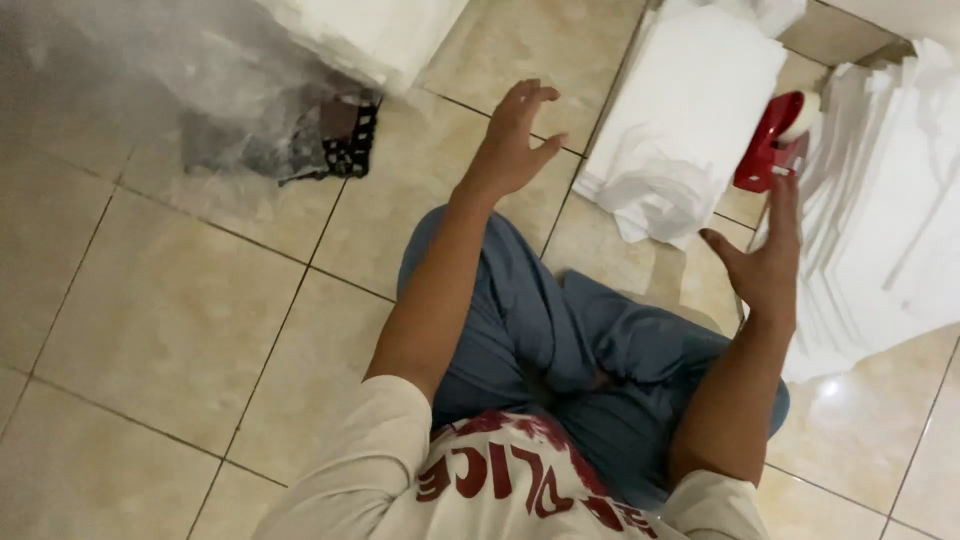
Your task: Folding white plastic bags and inserting them into clear plastic sleeves.
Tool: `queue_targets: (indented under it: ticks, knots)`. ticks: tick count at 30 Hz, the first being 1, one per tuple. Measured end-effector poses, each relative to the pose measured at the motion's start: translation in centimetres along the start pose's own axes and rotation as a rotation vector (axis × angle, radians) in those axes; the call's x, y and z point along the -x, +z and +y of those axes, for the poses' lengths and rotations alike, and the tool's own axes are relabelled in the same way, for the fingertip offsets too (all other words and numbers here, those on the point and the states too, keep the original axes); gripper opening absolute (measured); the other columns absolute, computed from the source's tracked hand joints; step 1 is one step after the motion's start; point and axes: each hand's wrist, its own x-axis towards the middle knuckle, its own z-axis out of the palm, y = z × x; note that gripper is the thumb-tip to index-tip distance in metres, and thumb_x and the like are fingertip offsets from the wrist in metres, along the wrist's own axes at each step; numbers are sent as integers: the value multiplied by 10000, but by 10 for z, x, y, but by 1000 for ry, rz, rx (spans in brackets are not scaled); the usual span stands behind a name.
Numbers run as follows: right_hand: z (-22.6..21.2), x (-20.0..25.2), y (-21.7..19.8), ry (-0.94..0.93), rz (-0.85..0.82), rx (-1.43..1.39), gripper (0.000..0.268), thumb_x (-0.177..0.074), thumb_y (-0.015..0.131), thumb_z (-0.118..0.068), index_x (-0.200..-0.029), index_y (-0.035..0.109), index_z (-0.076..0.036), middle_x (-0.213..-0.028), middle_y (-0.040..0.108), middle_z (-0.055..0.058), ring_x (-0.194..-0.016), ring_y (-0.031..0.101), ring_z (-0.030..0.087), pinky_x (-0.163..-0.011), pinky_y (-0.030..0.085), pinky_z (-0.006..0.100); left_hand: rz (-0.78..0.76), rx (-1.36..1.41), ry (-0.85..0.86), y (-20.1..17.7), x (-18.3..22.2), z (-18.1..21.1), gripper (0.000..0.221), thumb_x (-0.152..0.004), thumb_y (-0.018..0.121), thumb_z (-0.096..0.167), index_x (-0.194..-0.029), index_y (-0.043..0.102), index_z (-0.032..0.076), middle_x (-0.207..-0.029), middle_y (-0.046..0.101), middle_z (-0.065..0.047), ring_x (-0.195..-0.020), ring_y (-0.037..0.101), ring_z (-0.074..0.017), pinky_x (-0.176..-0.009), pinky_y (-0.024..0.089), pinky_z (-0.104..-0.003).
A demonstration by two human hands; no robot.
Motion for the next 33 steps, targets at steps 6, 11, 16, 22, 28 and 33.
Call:
queue_targets:
  ticks: [6, 11, 16, 22, 28, 33]
  knots:
    - [-54, -4, 25, -393, 278, -382, 287, -1098, 576, -35, -1357, 459, 5, -1464, 435, 219, -1465, 327, 359, -1195, 392, 566, 512, -74, 92, -73, 89, -52, 234, -1031, 590, 197, -1239, 550, 98, -1371, 454, -124, -1335, 445, -333, -1103, 410, -509]
    - [-59, -11, 84, -469, 163, -449, 170, -1053, 571, 1, -1201, 505, 53, -1289, 526, 279, -1322, 498, 426, -1125, 431, 523, 618, -249, -60, -103, 149, -147, 230, -1004, 616, 115, -1215, 546, 55, -1333, 446, -172, -1292, 446, -367, -1049, 408, -508]
    - [-109, -9, 134, -490, -94, -361, 149, -990, 632, 2, -1134, 595, 13, -1246, 628, 218, -1304, 563, 411, -1115, 459, 516, 687, -325, -265, -131, 196, -211, 274, -987, 658, 110, -1238, 551, 89, -1402, 360, -180, -1348, 360, -424, -957, 457, -561]
    - [-143, -2, 192, -600, -331, -455, 216, -1006, 527, -21, -1215, 577, 6, -1287, 559, 225, -1244, 570, 389, -1071, 481, 501, 696, -556, -471, -139, 227, -259, 452, -991, 676, 153, -1385, 460, 103, -1549, 237, -208, -1452, 200, -410, -1111, 316, -598]
    - [-150, -1, 197, -391, -277, -712, 187, -1051, 500, -76, -1224, 540, -17, -1241, 552, 161, -1321, 536, 364, -1144, 462, 439, 717, -497, -523, -127, 223, -271, 429, -1028, 608, 234, -1417, 489, 96, -1568, 257, -193, -1464, 203, -379, -1117, 211, -660]
    - [-150, -13, 191, -213, 2, -807, 202, -1089, 490, -211, -1221, 517, -60, -1297, 589, 172, -1289, 565, 331, -1049, 540, 470, 970, -94, -366, -120, 196, -255, 449, -1074, 520, 312, -1420, 428, 42, -1577, 261, -162, -1490, 232, -346, -1174, 328, -511]
